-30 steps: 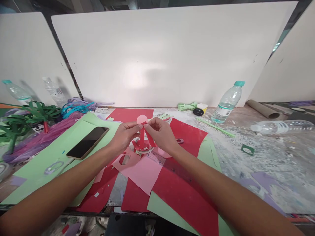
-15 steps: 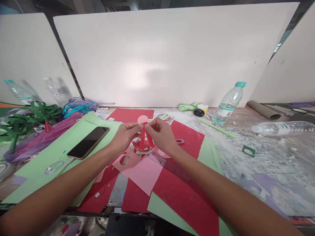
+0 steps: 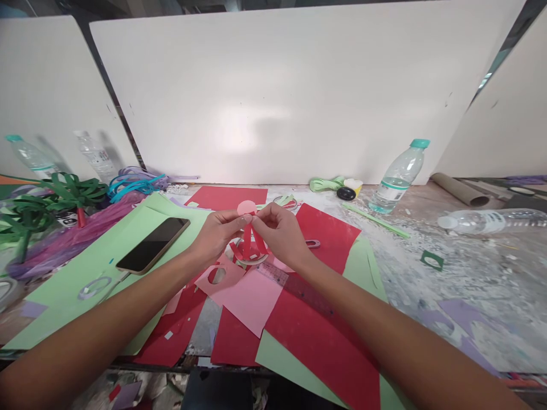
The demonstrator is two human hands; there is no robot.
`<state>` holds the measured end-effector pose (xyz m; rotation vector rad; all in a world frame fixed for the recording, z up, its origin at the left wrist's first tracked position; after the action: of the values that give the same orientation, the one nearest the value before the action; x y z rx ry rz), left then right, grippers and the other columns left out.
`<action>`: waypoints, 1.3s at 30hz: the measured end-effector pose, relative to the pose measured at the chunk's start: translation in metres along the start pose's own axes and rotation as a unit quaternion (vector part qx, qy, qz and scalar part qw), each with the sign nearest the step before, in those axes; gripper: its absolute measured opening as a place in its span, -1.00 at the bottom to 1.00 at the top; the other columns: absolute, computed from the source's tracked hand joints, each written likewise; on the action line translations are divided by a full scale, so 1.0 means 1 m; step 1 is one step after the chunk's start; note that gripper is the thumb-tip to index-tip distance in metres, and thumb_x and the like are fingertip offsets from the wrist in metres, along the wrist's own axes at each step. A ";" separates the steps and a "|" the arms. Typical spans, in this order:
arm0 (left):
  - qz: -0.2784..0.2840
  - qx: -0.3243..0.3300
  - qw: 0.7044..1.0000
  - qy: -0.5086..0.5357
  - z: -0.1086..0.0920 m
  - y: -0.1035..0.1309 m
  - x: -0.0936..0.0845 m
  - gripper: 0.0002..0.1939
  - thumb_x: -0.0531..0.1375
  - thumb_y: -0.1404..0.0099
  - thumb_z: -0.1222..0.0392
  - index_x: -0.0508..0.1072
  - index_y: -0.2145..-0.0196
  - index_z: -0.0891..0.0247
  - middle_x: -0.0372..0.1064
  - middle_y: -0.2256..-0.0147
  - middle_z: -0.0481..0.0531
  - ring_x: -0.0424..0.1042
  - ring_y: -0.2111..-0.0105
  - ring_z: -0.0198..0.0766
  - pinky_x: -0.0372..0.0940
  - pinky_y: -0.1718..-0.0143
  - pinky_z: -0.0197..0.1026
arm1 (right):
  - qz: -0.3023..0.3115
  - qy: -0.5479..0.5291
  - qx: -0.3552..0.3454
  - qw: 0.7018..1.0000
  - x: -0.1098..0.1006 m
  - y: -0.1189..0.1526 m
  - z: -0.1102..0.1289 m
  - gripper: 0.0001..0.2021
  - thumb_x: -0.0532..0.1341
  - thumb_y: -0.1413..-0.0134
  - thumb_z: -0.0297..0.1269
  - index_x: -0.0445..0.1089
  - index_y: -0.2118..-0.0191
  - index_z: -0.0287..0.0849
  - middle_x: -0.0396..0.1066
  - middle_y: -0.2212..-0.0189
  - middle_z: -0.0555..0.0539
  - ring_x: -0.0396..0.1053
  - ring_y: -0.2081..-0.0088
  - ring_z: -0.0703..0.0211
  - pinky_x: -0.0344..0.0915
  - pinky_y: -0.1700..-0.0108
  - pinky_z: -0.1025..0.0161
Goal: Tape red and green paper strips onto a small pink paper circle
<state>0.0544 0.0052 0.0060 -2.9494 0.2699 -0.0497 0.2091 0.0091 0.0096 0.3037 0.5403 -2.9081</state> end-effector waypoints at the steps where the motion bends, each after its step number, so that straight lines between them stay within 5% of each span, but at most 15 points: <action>1: 0.004 -0.001 1.000 0.006 0.000 0.000 0.000 -0.74 0.28 -0.16 -0.01 0.53 0.48 0.26 0.39 0.49 -0.02 0.36 0.44 -0.30 0.30 0.28 -0.17 | 0.003 -0.002 -0.003 1.000 0.000 0.000 0.000 -0.80 0.25 -0.05 -0.20 0.27 0.46 -0.16 0.27 0.54 0.07 0.17 0.51 0.32 0.12 0.49 0.32; 12: 0.019 0.002 0.996 -0.090 -0.005 0.000 -0.008 -0.71 0.26 -0.16 -0.04 0.49 0.48 0.26 0.39 0.46 -0.01 0.34 0.45 -0.27 0.23 0.40 -0.22 | 0.032 0.036 0.006 0.999 -0.014 -0.005 0.012 -0.79 0.21 -0.04 -0.11 0.40 0.44 -0.14 0.36 0.48 -0.01 0.28 0.39 0.19 0.25 0.30 0.21; 18: 0.023 -0.005 1.000 -0.002 -0.007 -0.003 -0.008 -0.75 0.29 -0.13 0.01 0.48 0.42 0.27 0.40 0.42 -0.01 0.37 0.40 -0.27 0.25 0.33 -0.21 | 0.043 0.002 0.003 0.999 -0.012 -0.003 0.013 -0.76 0.20 -0.08 -0.08 0.39 0.45 -0.14 0.37 0.47 -0.01 0.31 0.35 0.19 0.26 0.24 0.22; 22: 0.041 -0.030 0.990 0.128 -0.031 -0.004 -0.034 -0.75 0.29 -0.11 -0.01 0.46 0.43 0.24 0.38 0.46 0.00 0.36 0.46 -0.28 0.25 0.43 -0.23 | 0.029 0.007 0.003 1.000 -0.022 -0.019 0.003 -0.74 0.18 -0.10 -0.06 0.42 0.37 -0.16 0.40 0.42 -0.02 0.32 0.35 0.22 0.27 0.23 0.24; 26: -0.016 -0.009 0.984 0.175 -0.052 0.000 -0.067 -0.81 0.29 -0.08 0.01 0.45 0.45 0.16 0.33 0.54 -0.06 0.22 0.62 -0.38 0.04 0.63 -0.31 | 0.083 0.162 0.016 0.983 -0.027 -0.056 -0.023 -0.79 0.21 -0.05 -0.15 0.48 0.27 -0.15 0.46 0.34 -0.07 0.35 0.35 0.15 0.23 0.37 0.26; 29: 0.041 -0.100 0.986 0.123 -0.050 -0.004 -0.074 -0.84 0.34 -0.03 0.12 0.46 0.47 0.21 0.38 0.53 -0.01 0.29 0.61 -0.34 0.11 0.64 -0.28 | 0.144 0.296 -0.030 0.944 -0.018 -0.085 -0.045 -0.83 0.24 0.03 -0.29 0.52 0.27 -0.10 0.50 0.28 -0.09 0.38 0.28 0.06 0.23 0.28 0.20; 33: 0.123 -0.183 0.973 0.074 -0.036 -0.016 -0.076 -0.84 0.37 -0.06 0.19 0.51 0.41 0.30 0.43 0.50 0.05 0.40 0.56 -0.31 0.26 0.59 -0.29 | 0.214 0.308 -0.051 0.926 0.004 -0.112 -0.066 -0.83 0.32 0.15 -0.34 0.56 0.34 -0.04 0.51 0.26 -0.09 0.39 0.22 0.00 0.23 0.24 0.20; 39: 0.077 -0.173 0.979 0.074 -0.022 -0.026 -0.086 -0.83 0.39 -0.04 0.28 0.51 0.39 0.31 0.45 0.47 0.01 0.43 0.54 -0.36 0.31 0.56 -0.37 | 0.258 0.280 -0.060 0.923 0.026 -0.123 -0.076 -0.96 0.33 0.20 -0.27 0.53 0.49 -0.06 0.49 0.43 -0.03 0.36 0.39 0.11 0.20 0.35 0.24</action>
<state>-0.0267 0.0422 0.0312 -3.2618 0.5834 -0.2246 0.1723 0.1474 -0.0246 1.0917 0.5974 -2.2432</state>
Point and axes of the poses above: each hand's wrist, its own y-axis away from the middle knuckle, its own x-axis out of the palm, z = x × y, the point moved 1 cm from there along -y, towards the middle knuckle
